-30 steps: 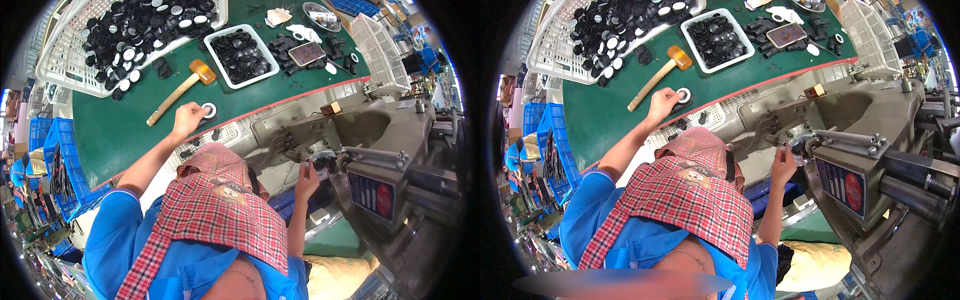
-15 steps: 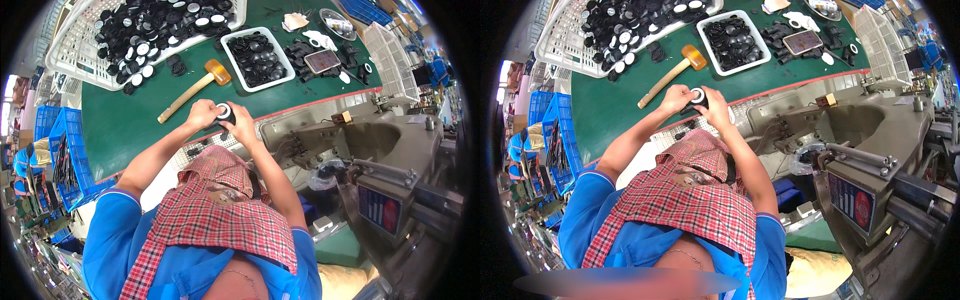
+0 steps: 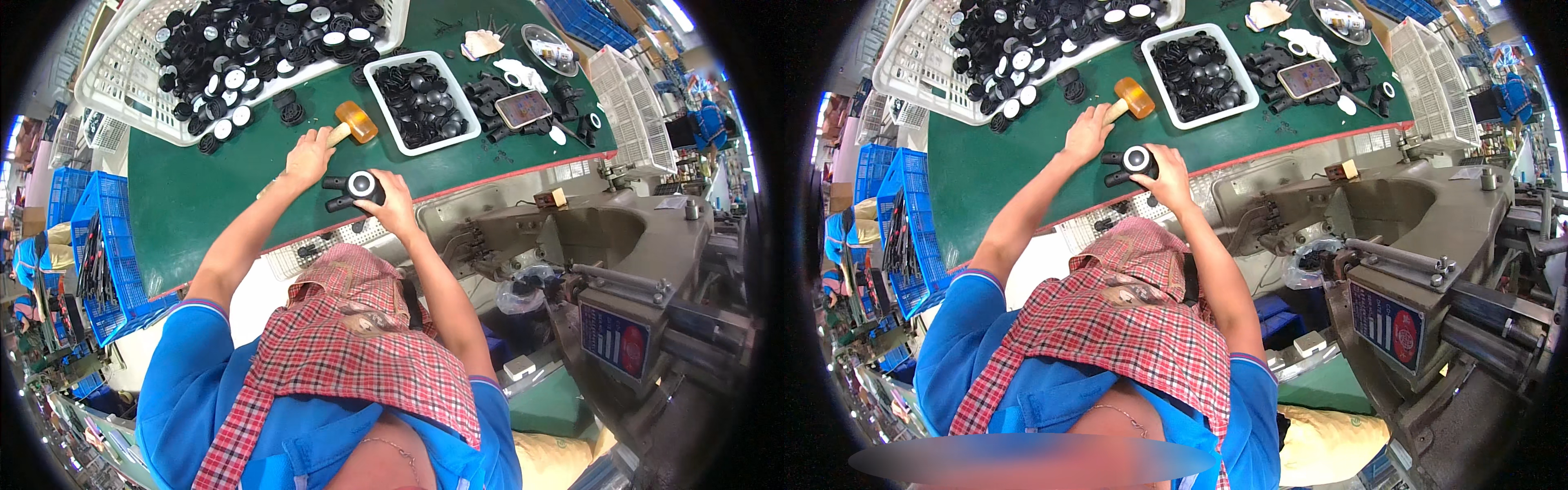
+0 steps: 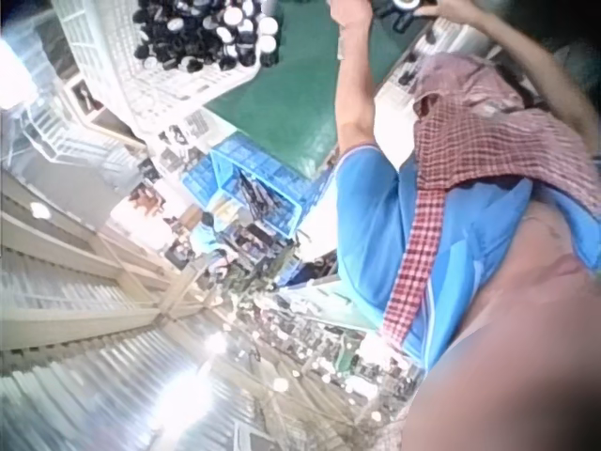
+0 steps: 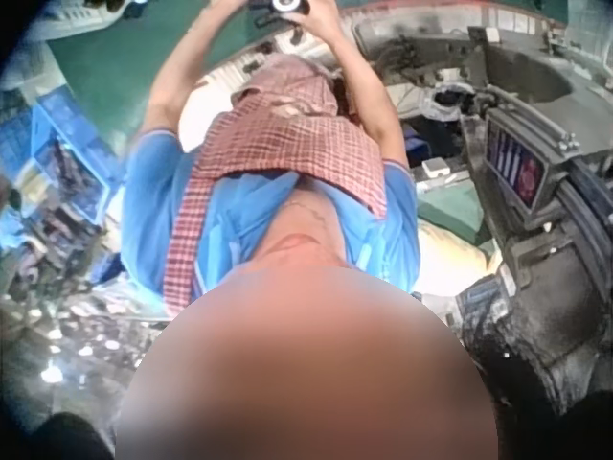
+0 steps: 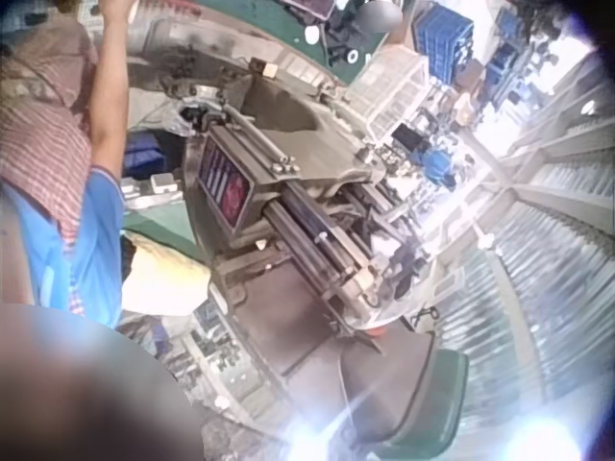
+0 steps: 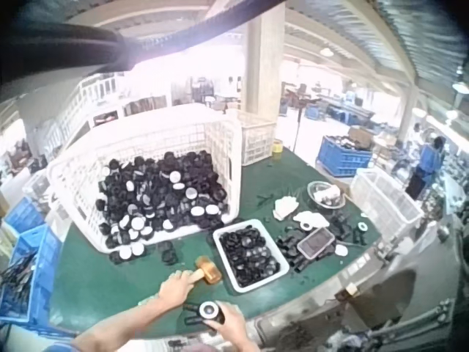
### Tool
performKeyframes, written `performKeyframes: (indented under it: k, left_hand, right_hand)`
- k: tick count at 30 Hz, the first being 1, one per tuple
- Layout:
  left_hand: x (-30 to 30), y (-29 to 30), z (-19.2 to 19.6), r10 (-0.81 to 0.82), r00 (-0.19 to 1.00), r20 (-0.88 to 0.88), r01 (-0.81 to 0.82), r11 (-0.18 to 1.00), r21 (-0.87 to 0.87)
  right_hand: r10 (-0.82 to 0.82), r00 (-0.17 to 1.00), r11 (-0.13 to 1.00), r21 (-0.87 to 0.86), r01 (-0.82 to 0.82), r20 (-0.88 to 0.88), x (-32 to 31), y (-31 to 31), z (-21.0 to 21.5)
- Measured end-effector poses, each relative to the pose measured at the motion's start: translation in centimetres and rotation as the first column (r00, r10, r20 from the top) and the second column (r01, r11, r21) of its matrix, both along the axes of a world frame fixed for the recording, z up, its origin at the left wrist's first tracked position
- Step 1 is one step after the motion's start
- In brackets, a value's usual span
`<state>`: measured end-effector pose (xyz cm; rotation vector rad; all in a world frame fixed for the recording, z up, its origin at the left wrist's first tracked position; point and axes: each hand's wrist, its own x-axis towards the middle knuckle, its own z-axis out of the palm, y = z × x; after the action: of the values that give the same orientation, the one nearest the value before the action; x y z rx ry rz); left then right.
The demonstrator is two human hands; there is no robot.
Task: The person repeatedly picks up small black and white circular components from a tray, places them into a machine, and uses a rubber mallet to press them into place. The person also moves a white plastic basket and retrieves components from a large sack.
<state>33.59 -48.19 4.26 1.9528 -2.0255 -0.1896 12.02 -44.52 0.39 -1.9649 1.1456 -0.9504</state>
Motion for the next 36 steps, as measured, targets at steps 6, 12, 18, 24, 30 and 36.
performKeyframes:
  k: [6, 12, 18, 24, 30, 36]
  left_hand:
    - [0.2, 5.6, 8.3, 0.032, 0.873, -0.487, 0.03, 0.992, 0.119]
    - [-1.3, 9.2, 7.9, -0.061, 0.946, -0.318, 0.163, 0.938, 0.305]
    - [-1.1, 9.9, 6.9, -0.032, 0.976, -0.217, 0.098, 0.948, 0.304]
    - [-1.0, 9.3, 6.8, -0.133, 0.944, -0.301, 0.158, 0.985, 0.062]
    - [0.7, 8.6, 5.3, -0.227, 0.952, -0.204, 0.28, 0.917, 0.284]
    - [3.1, 2.1, 1.6, -0.054, 0.995, -0.081, 0.058, 0.997, 0.049]
  right_hand:
    - [-0.029, 1.0, 1.0, -0.003, 0.029, 0.01, 0.1, 0.0, 0.0]
    - [-0.034, 0.999, 0.999, 0.03, 0.035, -0.009, 0.3, 0.5, 0.1]
    - [-0.042, 0.998, 0.999, 0.014, 0.042, -0.038, 0.5, -0.1, 0.3]
    - [-0.057, 0.995, 0.998, -0.013, 0.056, -0.086, 0.7, -0.3, 0.7]
    - [-0.107, 0.994, 0.994, -0.018, 0.107, -0.013, 0.9, 0.4, 0.3]
    - [-0.182, 0.983, 0.972, 0.157, 0.178, 0.018, -1.1, 6.1, 0.3]
